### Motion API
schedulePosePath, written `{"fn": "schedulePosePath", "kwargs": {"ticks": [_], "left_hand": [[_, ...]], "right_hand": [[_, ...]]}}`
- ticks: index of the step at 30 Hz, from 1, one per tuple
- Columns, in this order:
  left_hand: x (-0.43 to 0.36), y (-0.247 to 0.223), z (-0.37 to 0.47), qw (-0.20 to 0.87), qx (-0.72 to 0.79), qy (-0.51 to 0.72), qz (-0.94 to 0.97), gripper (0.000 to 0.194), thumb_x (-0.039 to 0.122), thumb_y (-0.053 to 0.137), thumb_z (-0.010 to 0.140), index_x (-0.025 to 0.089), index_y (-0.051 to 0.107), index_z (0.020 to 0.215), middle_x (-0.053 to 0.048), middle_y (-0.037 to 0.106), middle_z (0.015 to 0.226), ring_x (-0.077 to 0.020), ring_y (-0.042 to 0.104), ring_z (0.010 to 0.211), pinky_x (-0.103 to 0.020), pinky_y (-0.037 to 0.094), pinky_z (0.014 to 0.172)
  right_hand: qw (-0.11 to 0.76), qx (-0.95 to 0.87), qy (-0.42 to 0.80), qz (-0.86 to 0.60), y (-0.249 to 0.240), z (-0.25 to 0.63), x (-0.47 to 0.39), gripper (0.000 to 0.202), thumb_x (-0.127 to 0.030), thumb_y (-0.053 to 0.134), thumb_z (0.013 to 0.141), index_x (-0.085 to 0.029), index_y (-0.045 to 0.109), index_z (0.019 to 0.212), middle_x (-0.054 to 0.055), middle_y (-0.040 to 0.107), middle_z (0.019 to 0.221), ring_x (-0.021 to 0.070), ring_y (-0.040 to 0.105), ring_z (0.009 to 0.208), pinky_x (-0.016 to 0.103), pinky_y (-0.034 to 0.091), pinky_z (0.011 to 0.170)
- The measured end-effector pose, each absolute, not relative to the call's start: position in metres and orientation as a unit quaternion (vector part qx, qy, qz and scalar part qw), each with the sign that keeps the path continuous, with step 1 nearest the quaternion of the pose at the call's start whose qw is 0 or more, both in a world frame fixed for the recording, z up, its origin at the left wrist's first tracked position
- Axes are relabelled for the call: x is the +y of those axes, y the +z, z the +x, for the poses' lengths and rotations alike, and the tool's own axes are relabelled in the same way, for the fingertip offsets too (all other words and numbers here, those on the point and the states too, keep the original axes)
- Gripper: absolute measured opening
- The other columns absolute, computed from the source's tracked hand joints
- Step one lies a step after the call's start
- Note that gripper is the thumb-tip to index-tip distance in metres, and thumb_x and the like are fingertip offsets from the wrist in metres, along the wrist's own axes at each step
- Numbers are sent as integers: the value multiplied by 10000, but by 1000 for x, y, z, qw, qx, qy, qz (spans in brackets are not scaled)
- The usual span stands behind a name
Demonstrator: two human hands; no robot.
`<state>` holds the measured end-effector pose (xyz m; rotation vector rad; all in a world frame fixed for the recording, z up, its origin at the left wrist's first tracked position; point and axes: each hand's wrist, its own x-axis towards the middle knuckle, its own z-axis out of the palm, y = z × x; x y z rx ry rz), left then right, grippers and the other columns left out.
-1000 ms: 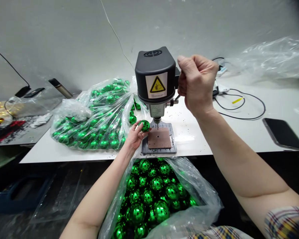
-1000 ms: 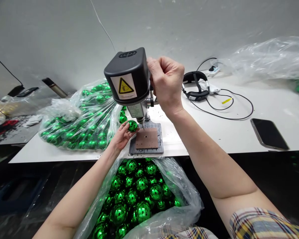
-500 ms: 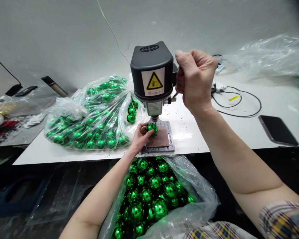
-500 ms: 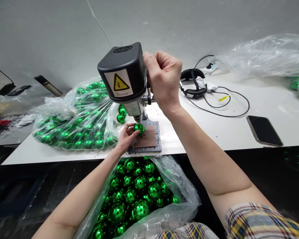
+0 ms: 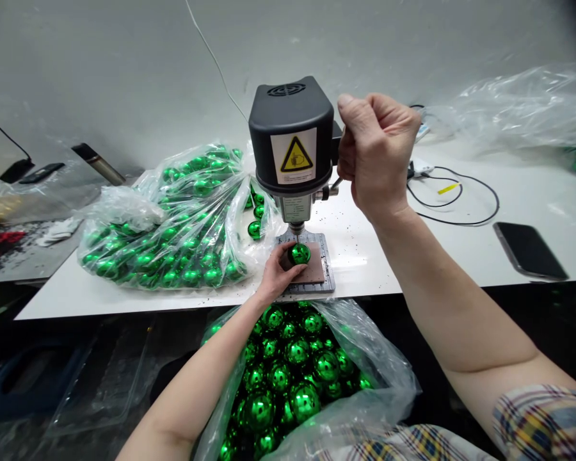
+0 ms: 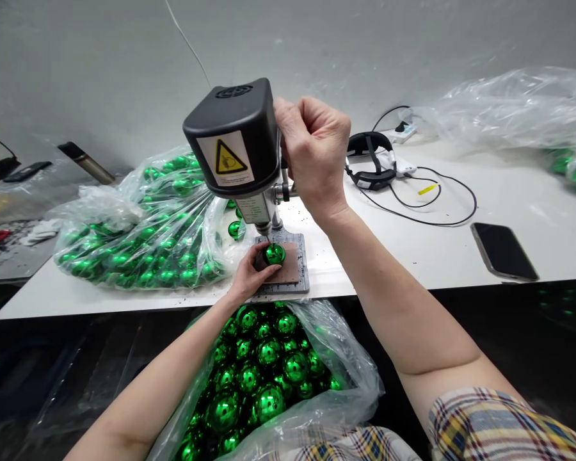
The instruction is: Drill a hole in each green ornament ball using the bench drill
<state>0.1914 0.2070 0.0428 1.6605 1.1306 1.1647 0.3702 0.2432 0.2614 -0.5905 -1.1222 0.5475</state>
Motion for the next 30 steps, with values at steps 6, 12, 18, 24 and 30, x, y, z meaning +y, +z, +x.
{"fn": "schedulePosePath", "kwargs": {"ticks": [6,12,18,24,30], "left_hand": [[207,44,195,423,464,465,623,573,353,831,722,181,590,1213,-104,670,1190,-260,630,1120,-415,491,1010],[210,38,196,437,460,471,613,574,354,829,725,180,577,1210,-109,659,1180,-259,622,1126,-412,482,1017],[210,37,196,447,454,473,609,595,350,822,732,170,566,1238,-115,642,1187,-259,610,1133,-416,470,1029],[212,31,195,442,446,481,611,597,365,834,727,190,580,1238,-107,640,1182,-259,606,1133,-414,471,1031],[212,31,194,429,451,480,619,583,359,832,730,201,591,1237,-101,644,1167,-261,605,1139,-413,481,1025]], "right_hand": [[759,-544,218,-284,255,372,248,588,-594,669,837,-236,306,544,-45,328,471,86,308,414,275,257,373],[769,-551,174,-273,251,372,244,559,-486,667,882,-230,309,537,-46,343,471,80,302,417,268,271,391],[794,-548,151,-216,241,367,228,501,-334,680,886,-218,345,532,-62,322,463,66,279,396,265,211,389],[802,-539,106,-235,214,363,210,532,-309,645,896,-202,288,516,-61,250,467,63,270,384,278,195,401],[793,-574,76,-189,191,365,204,488,-220,617,874,-205,264,537,-64,261,443,82,273,354,302,217,369]]}}
